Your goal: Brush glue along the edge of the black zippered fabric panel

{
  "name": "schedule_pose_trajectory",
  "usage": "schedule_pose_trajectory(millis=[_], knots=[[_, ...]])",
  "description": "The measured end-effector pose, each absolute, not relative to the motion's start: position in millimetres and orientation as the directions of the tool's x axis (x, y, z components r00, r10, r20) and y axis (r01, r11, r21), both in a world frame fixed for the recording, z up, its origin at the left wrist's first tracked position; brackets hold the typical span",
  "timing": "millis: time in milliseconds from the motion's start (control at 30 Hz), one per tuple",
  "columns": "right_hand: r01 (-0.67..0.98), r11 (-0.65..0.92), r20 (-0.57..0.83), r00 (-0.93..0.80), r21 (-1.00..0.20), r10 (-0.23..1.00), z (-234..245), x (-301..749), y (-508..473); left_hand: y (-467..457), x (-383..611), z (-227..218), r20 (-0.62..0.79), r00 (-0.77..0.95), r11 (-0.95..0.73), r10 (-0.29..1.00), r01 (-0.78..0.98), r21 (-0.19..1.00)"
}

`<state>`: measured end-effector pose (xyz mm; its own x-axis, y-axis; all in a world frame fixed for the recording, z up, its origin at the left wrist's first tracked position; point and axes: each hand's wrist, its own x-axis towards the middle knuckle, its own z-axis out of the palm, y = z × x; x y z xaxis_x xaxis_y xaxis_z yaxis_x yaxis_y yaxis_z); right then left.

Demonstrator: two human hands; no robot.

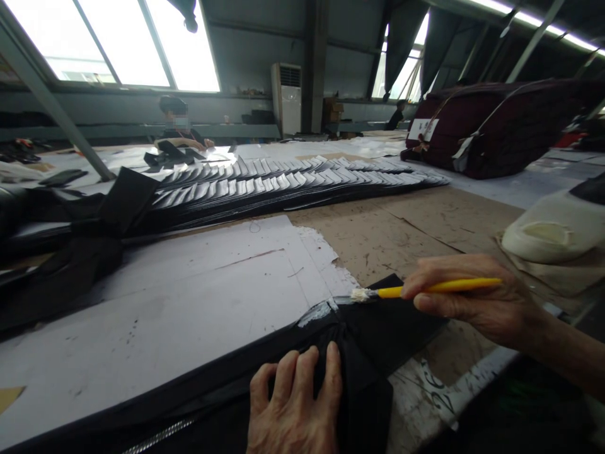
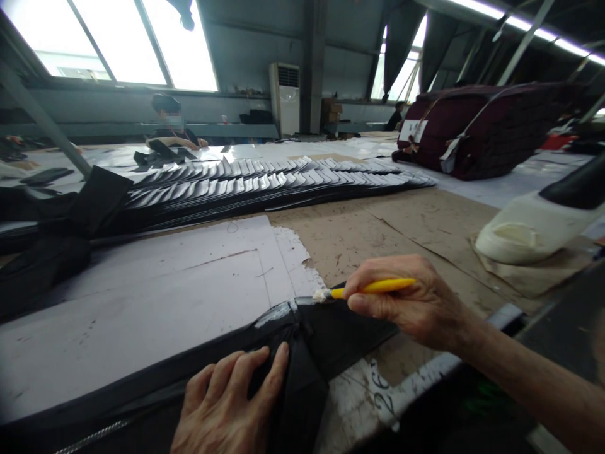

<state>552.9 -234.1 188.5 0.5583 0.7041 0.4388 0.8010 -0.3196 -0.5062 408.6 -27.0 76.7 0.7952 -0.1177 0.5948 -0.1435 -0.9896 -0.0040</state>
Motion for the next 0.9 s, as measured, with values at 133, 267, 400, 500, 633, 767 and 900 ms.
schedule_pose_trajectory(millis=[133,267,400,500,633,767,900], knots=[[0.824,-0.308,0.527,0.547,-0.475,0.651,195.4,548.2,-235.5,-27.3,408.6,77.1,0.597,0.794,-0.988,-0.117,-0.151,0.007],[0.744,-0.241,0.559,0.639,-0.622,0.529,198.4,541.0,-225.7,-27.9,408.6,79.5,0.596,0.796,-0.989,-0.11,-0.149,0.017],[0.647,-0.112,0.53,0.7,-0.754,0.479,190.9,538.7,-213.2,-28.5,409.6,81.1,0.612,0.785,-0.986,-0.097,-0.158,0.047],[0.595,-0.127,0.454,0.718,-0.794,0.528,181.3,541.8,-209.2,-28.8,410.9,80.6,0.638,0.766,-0.982,-0.082,-0.172,0.081],[0.578,-0.242,0.367,0.734,-0.78,0.571,173.8,550.7,-212.1,-29.4,412.1,79.2,0.649,0.758,-0.98,-0.066,-0.172,0.101],[0.612,-0.2,0.442,0.725,-0.765,0.528,177.3,552.7,-214.8,-30.2,411.9,78.8,0.647,0.759,-0.981,-0.068,-0.168,0.094],[0.626,-0.169,0.451,0.698,-0.761,0.556,180.3,547.8,-214.3,-30.5,411.5,78.8,0.641,0.765,-0.981,-0.068,-0.167,0.096]])
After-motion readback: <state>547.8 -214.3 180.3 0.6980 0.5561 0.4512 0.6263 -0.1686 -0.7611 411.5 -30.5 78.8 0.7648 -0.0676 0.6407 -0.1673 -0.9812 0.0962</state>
